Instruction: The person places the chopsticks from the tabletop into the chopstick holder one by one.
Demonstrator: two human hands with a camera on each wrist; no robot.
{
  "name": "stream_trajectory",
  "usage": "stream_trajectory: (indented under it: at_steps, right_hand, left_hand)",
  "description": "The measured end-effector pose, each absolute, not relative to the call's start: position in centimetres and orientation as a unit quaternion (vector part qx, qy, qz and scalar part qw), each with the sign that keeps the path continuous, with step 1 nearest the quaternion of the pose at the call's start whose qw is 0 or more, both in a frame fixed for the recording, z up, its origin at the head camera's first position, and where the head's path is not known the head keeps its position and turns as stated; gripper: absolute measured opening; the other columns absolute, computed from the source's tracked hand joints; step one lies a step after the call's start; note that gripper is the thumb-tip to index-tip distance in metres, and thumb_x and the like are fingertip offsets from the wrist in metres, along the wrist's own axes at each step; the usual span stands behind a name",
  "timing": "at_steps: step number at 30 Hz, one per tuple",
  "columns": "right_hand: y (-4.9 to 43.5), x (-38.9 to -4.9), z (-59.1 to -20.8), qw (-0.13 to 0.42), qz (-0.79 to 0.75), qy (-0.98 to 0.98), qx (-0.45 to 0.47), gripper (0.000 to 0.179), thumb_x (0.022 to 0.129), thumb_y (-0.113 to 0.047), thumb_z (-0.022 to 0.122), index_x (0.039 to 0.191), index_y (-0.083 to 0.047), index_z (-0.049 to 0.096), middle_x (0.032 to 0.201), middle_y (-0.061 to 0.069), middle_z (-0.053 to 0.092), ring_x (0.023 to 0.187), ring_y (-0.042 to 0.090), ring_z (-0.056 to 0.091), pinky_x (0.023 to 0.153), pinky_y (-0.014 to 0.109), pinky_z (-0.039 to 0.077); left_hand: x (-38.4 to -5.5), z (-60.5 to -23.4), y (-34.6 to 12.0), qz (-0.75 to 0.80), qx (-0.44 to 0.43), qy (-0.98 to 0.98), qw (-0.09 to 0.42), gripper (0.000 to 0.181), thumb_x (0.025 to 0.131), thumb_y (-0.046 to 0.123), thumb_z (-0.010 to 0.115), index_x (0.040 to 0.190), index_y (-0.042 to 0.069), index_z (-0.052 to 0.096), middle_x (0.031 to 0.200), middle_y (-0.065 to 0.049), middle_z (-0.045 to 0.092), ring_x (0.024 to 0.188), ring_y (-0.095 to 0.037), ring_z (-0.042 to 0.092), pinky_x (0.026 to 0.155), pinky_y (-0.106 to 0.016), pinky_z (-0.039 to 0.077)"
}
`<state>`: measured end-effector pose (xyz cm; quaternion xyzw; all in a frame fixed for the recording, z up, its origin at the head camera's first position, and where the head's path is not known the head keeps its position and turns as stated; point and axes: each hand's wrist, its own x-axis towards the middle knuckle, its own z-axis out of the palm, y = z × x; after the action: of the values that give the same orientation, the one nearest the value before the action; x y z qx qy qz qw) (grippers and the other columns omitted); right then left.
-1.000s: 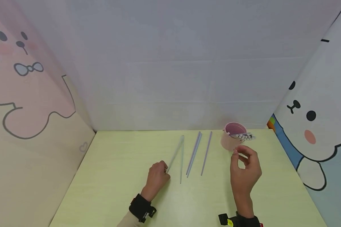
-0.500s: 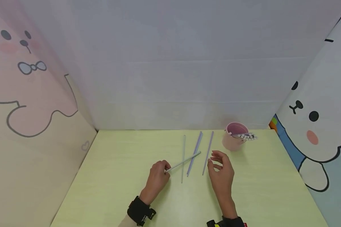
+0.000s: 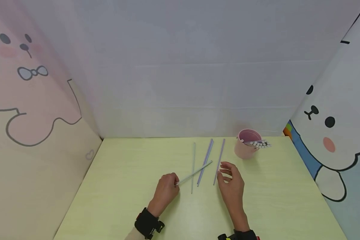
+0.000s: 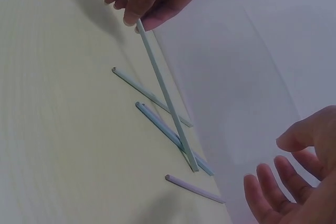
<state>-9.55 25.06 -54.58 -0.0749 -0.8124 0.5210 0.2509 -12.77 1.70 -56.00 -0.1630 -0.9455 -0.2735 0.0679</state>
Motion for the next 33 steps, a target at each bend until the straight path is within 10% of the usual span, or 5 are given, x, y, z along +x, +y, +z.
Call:
stream_trajectory:
  at_steps: [33]
  right_hand:
    - [24.6,-10.0,-55.0,0.198,0.606,-0.760,-0.126,0.028,0.091,-0.010,0.068,0.116,0.001,0.064,0.105,0.017,0.069,0.082,0.008,0.068,0.066,0.014,0.056]
  left_hand:
    - [-12.6,-53.4,2.6,-0.357,-0.234,-0.900,0.083,0.011,0.083,0.003,0.074,0.093,0.006,0.072,0.082,-0.002,0.068,0.069,-0.011,0.058,0.059,-0.023,0.049]
